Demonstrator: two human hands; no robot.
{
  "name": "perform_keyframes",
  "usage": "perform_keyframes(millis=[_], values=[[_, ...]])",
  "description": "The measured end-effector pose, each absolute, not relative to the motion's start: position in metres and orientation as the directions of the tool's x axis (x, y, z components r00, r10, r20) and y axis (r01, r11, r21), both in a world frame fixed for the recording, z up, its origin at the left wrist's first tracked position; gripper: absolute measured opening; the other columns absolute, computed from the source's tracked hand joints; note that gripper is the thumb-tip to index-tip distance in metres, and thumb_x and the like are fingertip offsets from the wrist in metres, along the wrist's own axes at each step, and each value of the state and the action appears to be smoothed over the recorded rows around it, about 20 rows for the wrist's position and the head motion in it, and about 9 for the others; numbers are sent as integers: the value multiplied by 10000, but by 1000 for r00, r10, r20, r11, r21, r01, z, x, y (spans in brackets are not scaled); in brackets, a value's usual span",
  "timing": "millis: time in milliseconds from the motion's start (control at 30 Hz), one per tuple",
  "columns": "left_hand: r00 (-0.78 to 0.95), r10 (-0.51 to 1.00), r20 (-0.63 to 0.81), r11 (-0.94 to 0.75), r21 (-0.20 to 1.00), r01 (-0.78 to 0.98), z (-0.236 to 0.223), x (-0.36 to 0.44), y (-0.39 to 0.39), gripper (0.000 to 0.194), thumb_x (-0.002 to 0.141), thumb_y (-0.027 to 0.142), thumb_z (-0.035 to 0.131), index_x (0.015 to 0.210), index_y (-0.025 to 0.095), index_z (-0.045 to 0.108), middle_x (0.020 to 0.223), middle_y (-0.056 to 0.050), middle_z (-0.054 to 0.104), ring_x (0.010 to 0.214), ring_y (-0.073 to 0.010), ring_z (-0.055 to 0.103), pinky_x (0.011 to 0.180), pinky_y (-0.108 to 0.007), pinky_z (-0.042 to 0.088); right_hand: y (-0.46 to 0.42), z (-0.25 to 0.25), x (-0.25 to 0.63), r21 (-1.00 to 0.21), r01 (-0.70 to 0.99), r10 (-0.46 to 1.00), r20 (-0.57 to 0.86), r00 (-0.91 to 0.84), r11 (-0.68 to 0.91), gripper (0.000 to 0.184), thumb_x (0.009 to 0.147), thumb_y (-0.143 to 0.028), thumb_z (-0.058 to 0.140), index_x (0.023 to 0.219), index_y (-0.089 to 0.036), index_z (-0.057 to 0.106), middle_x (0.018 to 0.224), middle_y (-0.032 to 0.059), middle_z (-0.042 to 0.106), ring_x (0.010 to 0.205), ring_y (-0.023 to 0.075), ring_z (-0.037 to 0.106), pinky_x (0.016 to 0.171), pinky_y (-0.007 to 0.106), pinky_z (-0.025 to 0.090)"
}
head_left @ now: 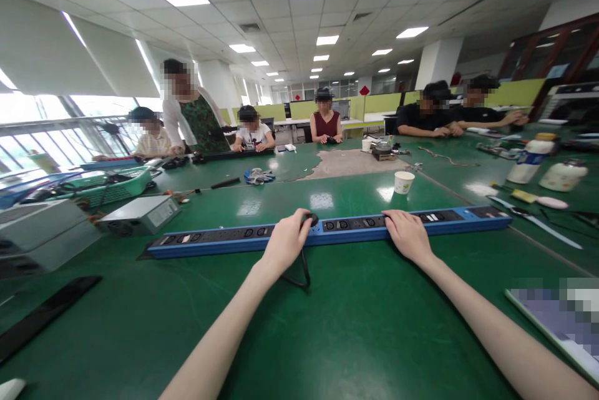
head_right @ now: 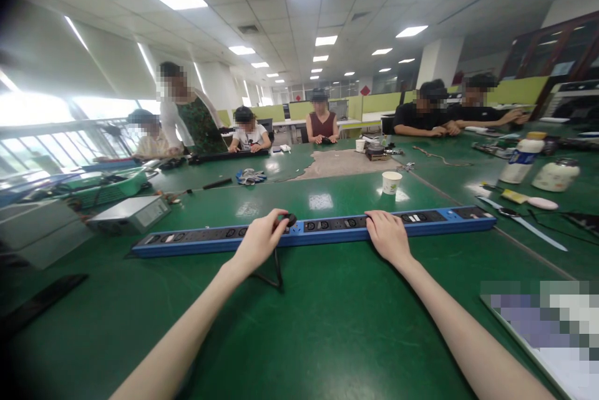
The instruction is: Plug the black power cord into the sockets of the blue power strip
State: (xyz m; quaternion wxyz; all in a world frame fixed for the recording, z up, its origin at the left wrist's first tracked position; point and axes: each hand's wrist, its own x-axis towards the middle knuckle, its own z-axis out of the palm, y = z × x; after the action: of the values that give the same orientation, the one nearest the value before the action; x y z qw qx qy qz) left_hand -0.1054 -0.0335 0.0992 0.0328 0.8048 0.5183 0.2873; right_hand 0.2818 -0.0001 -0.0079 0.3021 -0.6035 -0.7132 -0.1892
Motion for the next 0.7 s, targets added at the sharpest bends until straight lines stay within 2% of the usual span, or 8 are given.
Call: perform_keyframes(millis=[167, 433, 700], values=[[244, 899, 365, -352, 269, 896, 80, -78, -20, 281, 1131, 336, 452, 1268, 186, 646, 1054, -130, 799, 1033, -277, 777, 866, -325, 523, 0, -8, 281, -79, 978, 743, 663, -94, 194, 442, 1117, -355, 343, 1336, -243, 710, 1357, 70, 752, 1274, 251, 654, 1085, 435, 424], [224, 917, 330, -272, 107, 956, 84, -74, -16, 260, 1131, 330, 429, 1185, 189, 641, 1013, -122, 791, 978, -286, 777, 850, -337, 525, 1, -10, 283, -90, 975, 732, 676, -90, 203, 433, 1119, -353, 352, 1319, -241, 719, 1345, 75, 757, 1260, 255, 655, 1068, 431, 417], [272, 907, 323, -316, 94, 944, 85, -72, -17, 250, 1128, 320, 436, 1189, 189, 640, 1044, -118, 792, 992, -281, 777, 862, -339, 527, -1, -8, 280, -94, 974, 721, 687, -87, 208, 429, 1118, -351, 354, 1313, -239, 720, 1338, 75, 759, 1255, 255, 658, 1066, 432, 415]])
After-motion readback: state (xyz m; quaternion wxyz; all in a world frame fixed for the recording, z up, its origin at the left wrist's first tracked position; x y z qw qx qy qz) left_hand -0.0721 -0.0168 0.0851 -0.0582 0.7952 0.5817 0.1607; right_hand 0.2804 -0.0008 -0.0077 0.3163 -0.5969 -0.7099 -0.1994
